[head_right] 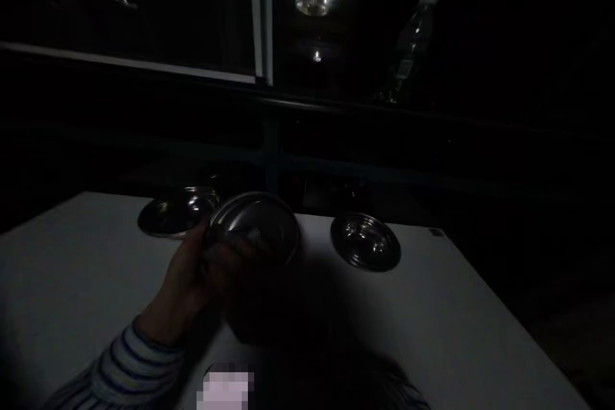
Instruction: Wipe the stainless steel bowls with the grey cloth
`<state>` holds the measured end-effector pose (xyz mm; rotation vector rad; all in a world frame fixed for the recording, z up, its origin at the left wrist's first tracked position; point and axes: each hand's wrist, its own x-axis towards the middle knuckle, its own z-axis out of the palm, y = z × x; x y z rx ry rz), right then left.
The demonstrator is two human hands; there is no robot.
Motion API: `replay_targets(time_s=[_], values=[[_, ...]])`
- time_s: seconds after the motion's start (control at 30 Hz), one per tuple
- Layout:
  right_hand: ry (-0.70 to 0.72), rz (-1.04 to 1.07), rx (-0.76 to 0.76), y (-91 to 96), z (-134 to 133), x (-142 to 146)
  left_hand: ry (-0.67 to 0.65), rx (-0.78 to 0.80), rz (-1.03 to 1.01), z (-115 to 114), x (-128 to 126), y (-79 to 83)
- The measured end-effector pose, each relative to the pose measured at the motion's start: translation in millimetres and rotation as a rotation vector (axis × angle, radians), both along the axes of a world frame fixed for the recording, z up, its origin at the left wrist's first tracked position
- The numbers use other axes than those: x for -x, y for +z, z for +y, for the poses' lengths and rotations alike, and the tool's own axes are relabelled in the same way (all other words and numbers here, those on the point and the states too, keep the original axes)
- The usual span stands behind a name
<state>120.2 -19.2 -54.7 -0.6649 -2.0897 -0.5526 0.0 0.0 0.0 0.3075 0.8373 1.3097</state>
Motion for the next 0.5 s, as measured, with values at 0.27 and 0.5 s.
replay_targets(time_s=[0.27,0.5], values=[[-0.091,-0.157,0.172,17.0,-4,-19,-0.057,0.021,0.249,-4,-11,-12.6],[-0.197,0.025,0.278,28.2,13,-48,-0.075,-0.078,0.404,2,-4,-19.2]])
